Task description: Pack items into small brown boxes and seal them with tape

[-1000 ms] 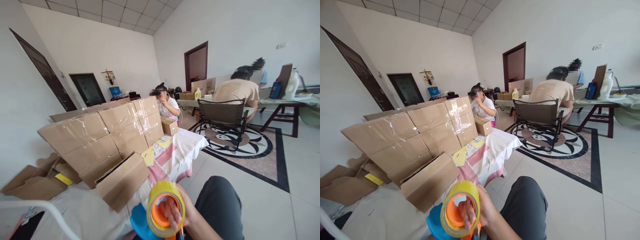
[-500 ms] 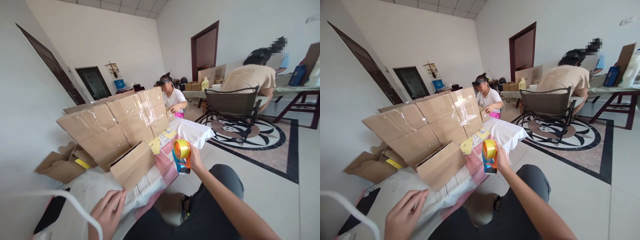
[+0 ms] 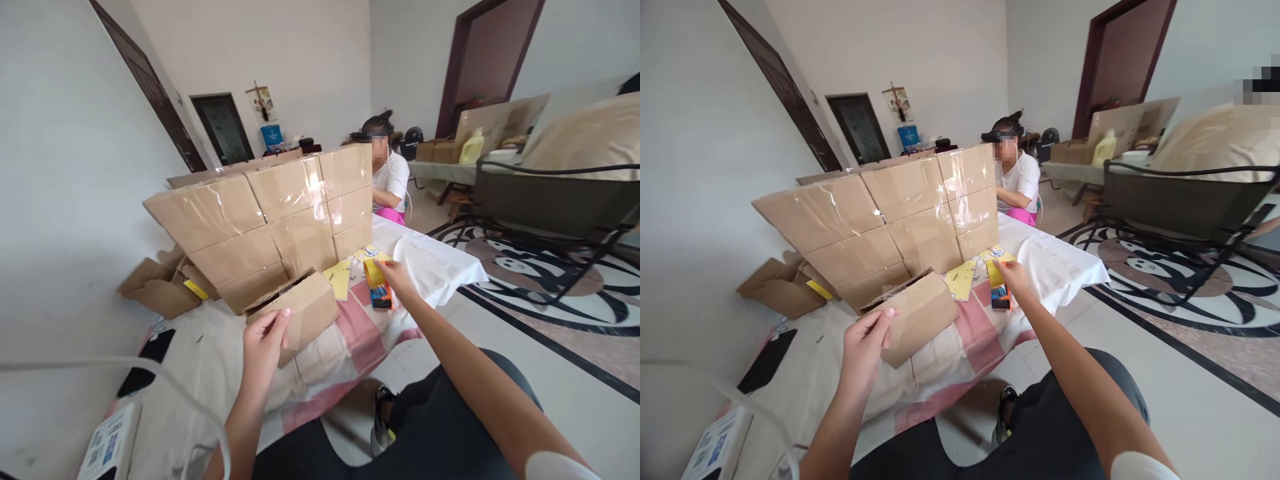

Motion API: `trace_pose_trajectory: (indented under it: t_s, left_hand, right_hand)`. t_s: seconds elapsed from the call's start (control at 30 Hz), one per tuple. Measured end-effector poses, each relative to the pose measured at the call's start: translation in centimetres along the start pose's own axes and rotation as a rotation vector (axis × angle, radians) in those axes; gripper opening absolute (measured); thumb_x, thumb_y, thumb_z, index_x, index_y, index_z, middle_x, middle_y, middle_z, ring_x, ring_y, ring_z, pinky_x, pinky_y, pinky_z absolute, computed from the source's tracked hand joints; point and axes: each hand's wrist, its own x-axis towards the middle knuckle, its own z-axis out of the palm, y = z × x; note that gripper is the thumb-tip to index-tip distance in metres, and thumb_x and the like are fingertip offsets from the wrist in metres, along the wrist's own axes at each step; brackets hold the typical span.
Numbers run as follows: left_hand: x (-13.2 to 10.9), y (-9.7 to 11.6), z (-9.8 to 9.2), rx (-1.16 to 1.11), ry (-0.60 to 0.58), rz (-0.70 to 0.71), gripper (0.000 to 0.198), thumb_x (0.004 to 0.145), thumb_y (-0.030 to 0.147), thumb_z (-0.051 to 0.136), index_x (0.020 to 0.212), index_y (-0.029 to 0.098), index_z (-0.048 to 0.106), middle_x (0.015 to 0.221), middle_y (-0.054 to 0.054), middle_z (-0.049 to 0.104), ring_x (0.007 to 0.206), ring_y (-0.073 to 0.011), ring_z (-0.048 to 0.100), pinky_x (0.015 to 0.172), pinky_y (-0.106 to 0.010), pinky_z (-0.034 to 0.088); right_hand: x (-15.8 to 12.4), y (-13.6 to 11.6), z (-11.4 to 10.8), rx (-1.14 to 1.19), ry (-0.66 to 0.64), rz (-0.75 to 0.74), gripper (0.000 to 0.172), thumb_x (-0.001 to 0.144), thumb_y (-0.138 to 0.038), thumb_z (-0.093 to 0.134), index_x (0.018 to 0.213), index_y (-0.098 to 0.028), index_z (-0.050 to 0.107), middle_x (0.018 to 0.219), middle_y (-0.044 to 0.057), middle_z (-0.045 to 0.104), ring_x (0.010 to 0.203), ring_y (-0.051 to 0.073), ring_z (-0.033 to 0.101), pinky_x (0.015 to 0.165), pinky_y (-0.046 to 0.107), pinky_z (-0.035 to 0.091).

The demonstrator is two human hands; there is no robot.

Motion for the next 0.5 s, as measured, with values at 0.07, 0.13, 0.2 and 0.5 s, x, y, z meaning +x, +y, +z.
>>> trace_pose_trajectory:
  t_s: [0.07, 0.13, 0.2, 0.5]
  left_hand:
    - [0.5, 0.0, 0.1, 0.008, 0.032, 0.006, 0.041, 0.086, 0.055, 0.069, 0.082, 0.015, 0.076, 0.046, 0.005, 0.043, 0.049, -0.0118, 0.044, 0.053, -0.025, 0.039]
    - [0.6, -0.1, 0.3, 0.031, 0.067, 0.007, 0.039, 0.088, 0.053, 0.067, 0.087, 0.015, 0.078, 0.046, 0.006, 0.044, 0.049, -0.0117, 0.044, 0.053, -0.025, 0.04]
    - [0.3, -0.3, 0.5, 0.084, 0.087, 0.017, 0.038, 0.089, 0.052, 0.066, 0.089, 0.016, 0.078, 0.046, 0.005, 0.045, 0.048, -0.0114, 0.046, 0.052, -0.024, 0.041]
    - [-2.1, -3.6, 2.0, 0.26, 0.186, 0.306, 0.026, 0.092, 0.042, 0.066, 0.097, 0.018, 0.074, 0.066, -0.001, 0.069, 0.056, -0.0128, 0.062, 0.061, -0.024, 0.053]
  right_hand:
    - [0.1, -0.8, -0.4, -0.13, 0.142, -0.113, 0.051, 0.076, -0.058, 0.074, 0.098, -0.012, 0.067, 0.088, 0.01, 0.065, 0.081, 0.022, 0.06, 0.071, 0.033, 0.048]
    - [-0.9, -2.7, -0.3, -0.175, 0.122, -0.298, 0.048, 0.08, -0.055, 0.072, 0.105, -0.014, 0.069, 0.099, 0.01, 0.063, 0.086, 0.022, 0.058, 0.078, 0.036, 0.049]
    - [-2.9, -5.3, 0.6, -0.097, -0.14, -0.474, 0.036, 0.086, -0.051, 0.069, 0.097, -0.017, 0.072, 0.096, 0.008, 0.062, 0.083, 0.021, 0.058, 0.079, 0.037, 0.049]
    - [-10.5, -14.1, 6.5, -0.02, -0.932, -1.193, 0.016, 0.101, -0.029, 0.058, 0.094, -0.02, 0.069, 0.11, 0.009, 0.062, 0.104, 0.021, 0.059, 0.095, 0.038, 0.047]
